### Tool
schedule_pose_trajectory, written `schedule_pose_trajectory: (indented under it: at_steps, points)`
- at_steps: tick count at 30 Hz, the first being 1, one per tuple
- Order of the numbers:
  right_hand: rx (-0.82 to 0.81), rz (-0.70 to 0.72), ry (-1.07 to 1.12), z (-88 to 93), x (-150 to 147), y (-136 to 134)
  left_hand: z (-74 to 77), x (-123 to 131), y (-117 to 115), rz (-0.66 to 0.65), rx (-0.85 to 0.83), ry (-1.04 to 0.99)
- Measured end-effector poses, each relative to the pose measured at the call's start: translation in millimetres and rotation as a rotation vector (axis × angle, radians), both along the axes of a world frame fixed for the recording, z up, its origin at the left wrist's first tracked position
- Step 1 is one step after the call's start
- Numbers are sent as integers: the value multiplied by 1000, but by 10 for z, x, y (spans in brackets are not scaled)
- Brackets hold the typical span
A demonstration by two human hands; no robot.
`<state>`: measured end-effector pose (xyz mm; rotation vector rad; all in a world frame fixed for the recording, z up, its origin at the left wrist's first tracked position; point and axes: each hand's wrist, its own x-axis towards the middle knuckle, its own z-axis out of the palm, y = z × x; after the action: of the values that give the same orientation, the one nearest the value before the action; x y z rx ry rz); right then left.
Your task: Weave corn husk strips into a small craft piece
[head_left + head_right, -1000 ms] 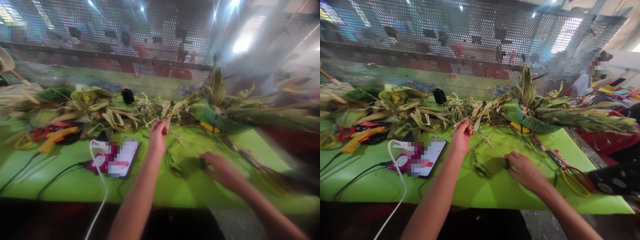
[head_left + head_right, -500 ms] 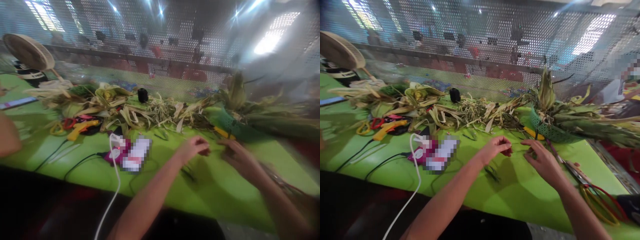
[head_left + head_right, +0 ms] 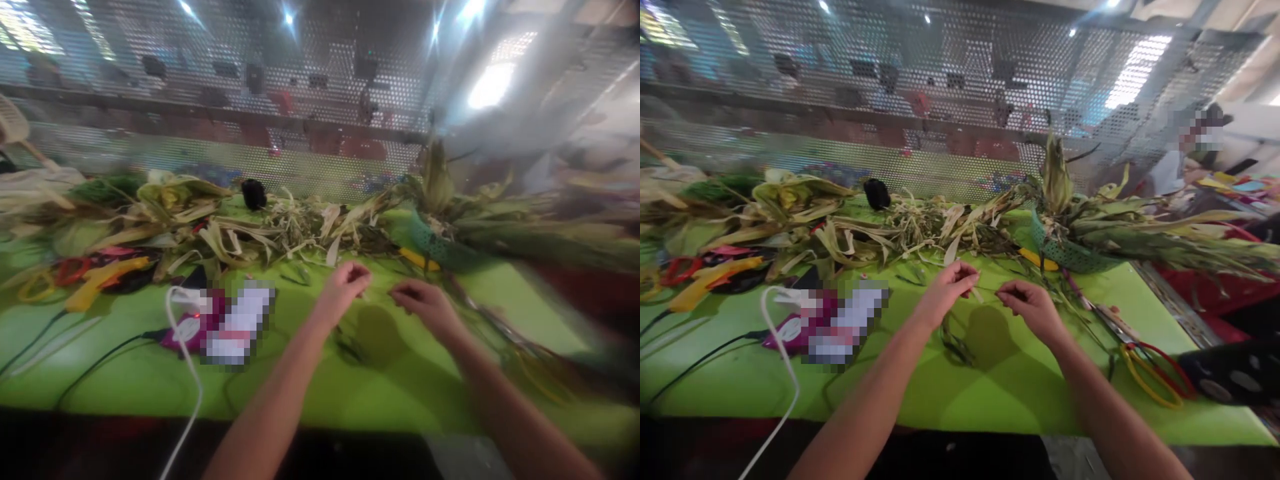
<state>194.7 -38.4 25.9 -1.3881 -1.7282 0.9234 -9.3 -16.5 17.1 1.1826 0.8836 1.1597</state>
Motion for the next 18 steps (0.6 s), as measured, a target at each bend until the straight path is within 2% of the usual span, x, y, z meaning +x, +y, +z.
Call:
schedule_pose_trajectory:
  at_steps: [3, 6, 13, 18]
  points:
    - [42, 13, -23, -9, -2, -13, -8, -18, -8, -19, 190, 289]
    - [105, 44, -25, -25, -16, -15, -28, -20, 4, -34, 325, 435]
    - [176, 73, -53, -99, 14, 23, -7, -32, 31, -158, 342, 510]
    - [200, 120, -59, -118, 16, 41, 47, -52, 22, -115, 315, 408]
